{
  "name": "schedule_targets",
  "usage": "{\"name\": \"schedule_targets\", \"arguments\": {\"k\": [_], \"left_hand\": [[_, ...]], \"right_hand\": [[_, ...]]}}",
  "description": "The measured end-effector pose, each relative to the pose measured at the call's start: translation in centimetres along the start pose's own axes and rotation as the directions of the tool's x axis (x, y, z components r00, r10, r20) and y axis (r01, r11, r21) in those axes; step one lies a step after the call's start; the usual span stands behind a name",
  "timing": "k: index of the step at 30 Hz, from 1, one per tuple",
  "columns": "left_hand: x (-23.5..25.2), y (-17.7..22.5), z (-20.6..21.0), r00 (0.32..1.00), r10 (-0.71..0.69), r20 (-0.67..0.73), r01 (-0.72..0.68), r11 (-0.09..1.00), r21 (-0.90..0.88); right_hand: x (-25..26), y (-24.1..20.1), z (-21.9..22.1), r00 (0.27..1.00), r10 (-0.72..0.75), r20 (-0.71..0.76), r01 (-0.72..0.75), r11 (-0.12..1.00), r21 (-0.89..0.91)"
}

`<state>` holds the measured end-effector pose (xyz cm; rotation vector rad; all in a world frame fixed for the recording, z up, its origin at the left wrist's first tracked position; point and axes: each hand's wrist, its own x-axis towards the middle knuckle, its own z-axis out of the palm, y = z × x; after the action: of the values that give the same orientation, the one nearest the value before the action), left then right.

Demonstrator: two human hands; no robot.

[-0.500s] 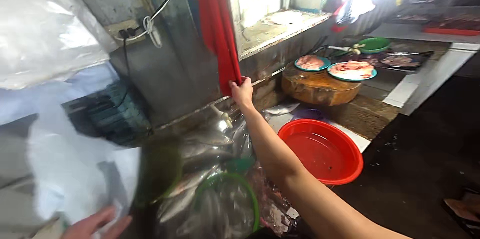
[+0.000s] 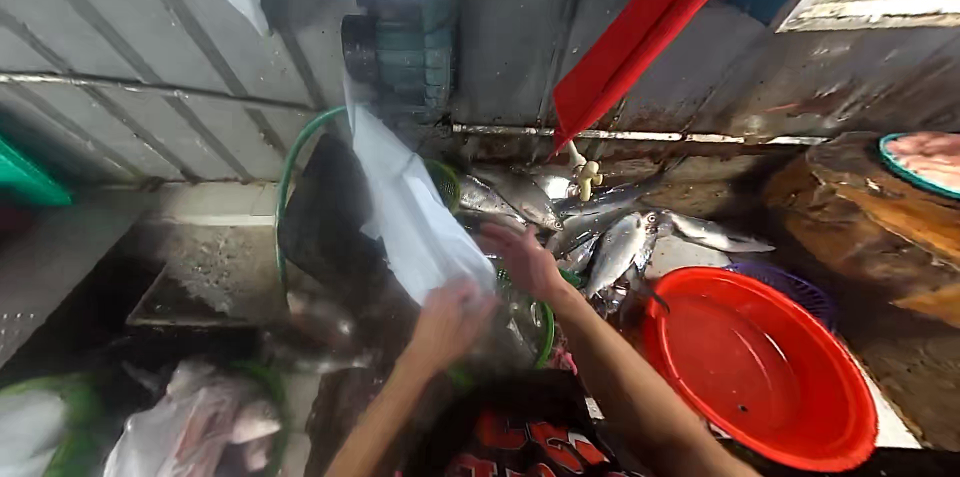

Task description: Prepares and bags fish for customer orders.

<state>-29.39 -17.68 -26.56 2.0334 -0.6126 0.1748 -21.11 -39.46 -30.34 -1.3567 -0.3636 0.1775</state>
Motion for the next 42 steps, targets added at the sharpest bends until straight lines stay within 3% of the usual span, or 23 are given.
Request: {"name": "schedule_targets", "arguments": {"k": [2,4,5,7,9,10,11,13,15,17,19,22,23,25,27,28,30,32,33,36,38,42], "left_hand": [[0.6,0.3,2.9,0.926,-0.03,0.377,-0.021,0.991,0.13],[0.3,0.7,4.0,0.829,0.033,0.558,-0.129,0.983,0.134],[0.1,0.9,3.5,0.843,0.085,0.531,-0.17,0.979,0.112],[0.0,0.8,1.5,0.964,0.171,0.201,-0.181,0.983,0.032],[0.6,-1.1,-0.6,0.976,0.082,-0.2,-0.082,0.997,0.011],[0.9,-2.6,-1.4,0.963,-0.017,-0.269,0.016,1.0,-0.005],[1.2,-3.8,-1.7,0.967,-0.13,-0.221,0.12,0.991,-0.06],[1.8,-4.9,-0.7,0.954,-0.278,0.109,0.296,0.931,-0.213],[2.7,-4.7,1.9,0.871,-0.233,0.432,0.387,0.867,-0.313],[3.8,-3.7,4.6,0.821,-0.209,0.531,0.453,0.805,-0.384],[5.6,-3.4,6.4,0.869,-0.177,0.462,0.406,0.788,-0.462],[8.2,-3.4,7.0,0.982,-0.114,0.151,0.175,0.847,-0.501],[8.8,-3.4,6.4,0.992,-0.106,0.066,0.125,0.862,-0.491],[9.7,-3.2,4.4,0.985,-0.139,-0.103,0.076,0.883,-0.463],[10.0,-3.1,2.2,0.951,-0.201,-0.237,0.065,0.875,-0.481],[10.0,-2.8,1.5,0.932,-0.235,-0.276,0.069,0.862,-0.502],[9.8,-1.4,1.2,0.919,-0.301,-0.254,0.113,0.818,-0.563],[8.4,0.4,1.7,0.949,-0.286,-0.13,0.155,0.787,-0.597],[7.5,1.3,1.9,0.953,-0.293,-0.077,0.179,0.748,-0.639],[4.5,2.3,1.1,0.924,-0.381,0.017,0.268,0.618,-0.739],[2.3,1.4,-0.6,0.906,-0.423,0.013,0.295,0.609,-0.736],[-2.4,-1.4,-2.9,0.892,-0.426,-0.152,0.305,0.816,-0.492]], "right_hand": [[-1.8,-1.5,0.2,0.998,0.018,0.053,-0.016,0.999,-0.035],[-3.0,-3.1,-0.6,0.998,0.016,-0.059,-0.028,0.977,-0.211],[-3.5,-3.6,-1.5,0.991,0.009,-0.132,-0.04,0.97,-0.239],[-5.4,-5.3,-4.0,0.966,0.018,-0.258,-0.057,0.988,-0.144],[-7.8,-7.4,-6.0,0.935,0.002,-0.354,-0.013,0.999,-0.03],[-9.0,-8.5,-6.6,0.924,-0.015,-0.383,0.018,1.0,0.004],[-10.0,-9.2,-7.1,0.915,-0.038,-0.401,0.052,0.998,0.023],[-11.2,-9.6,-8.0,0.909,-0.081,-0.408,0.106,0.994,0.04],[-11.5,-9.6,-8.1,0.9,-0.069,-0.429,0.117,0.989,0.087],[-11.9,-9.6,-8.2,0.907,-0.032,-0.42,0.105,0.983,0.152],[-12.3,-9.8,-8.3,0.916,-0.025,-0.399,0.112,0.975,0.194],[-13.3,-10.2,-9.7,0.897,-0.092,-0.432,0.165,0.977,0.134],[-13.5,-10.6,-10.1,0.847,-0.12,-0.517,0.173,0.983,0.056],[-13.4,-11.3,-10.9,0.623,-0.243,-0.744,0.097,0.967,-0.235],[-13.4,-11.1,-12.4,0.457,-0.538,-0.709,0.043,0.809,-0.586],[-12.9,-11.4,-11.1,0.442,-0.647,-0.621,0.046,0.708,-0.704],[-11.1,-11.4,-5.4,0.604,-0.668,-0.434,0.06,0.582,-0.811],[-8.5,-9.6,0.2,0.779,-0.543,-0.315,0.059,0.563,-0.824],[-7.0,-8.5,2.1,0.829,-0.481,-0.284,0.054,0.576,-0.816],[-4.5,-6.2,5.2,0.861,-0.443,-0.25,0.116,0.649,-0.752],[-4.1,-5.5,6.9,0.849,-0.481,-0.22,0.162,0.631,-0.759],[-3.7,-3.2,10.6,0.866,-0.475,-0.153,0.15,0.539,-0.829]]}}
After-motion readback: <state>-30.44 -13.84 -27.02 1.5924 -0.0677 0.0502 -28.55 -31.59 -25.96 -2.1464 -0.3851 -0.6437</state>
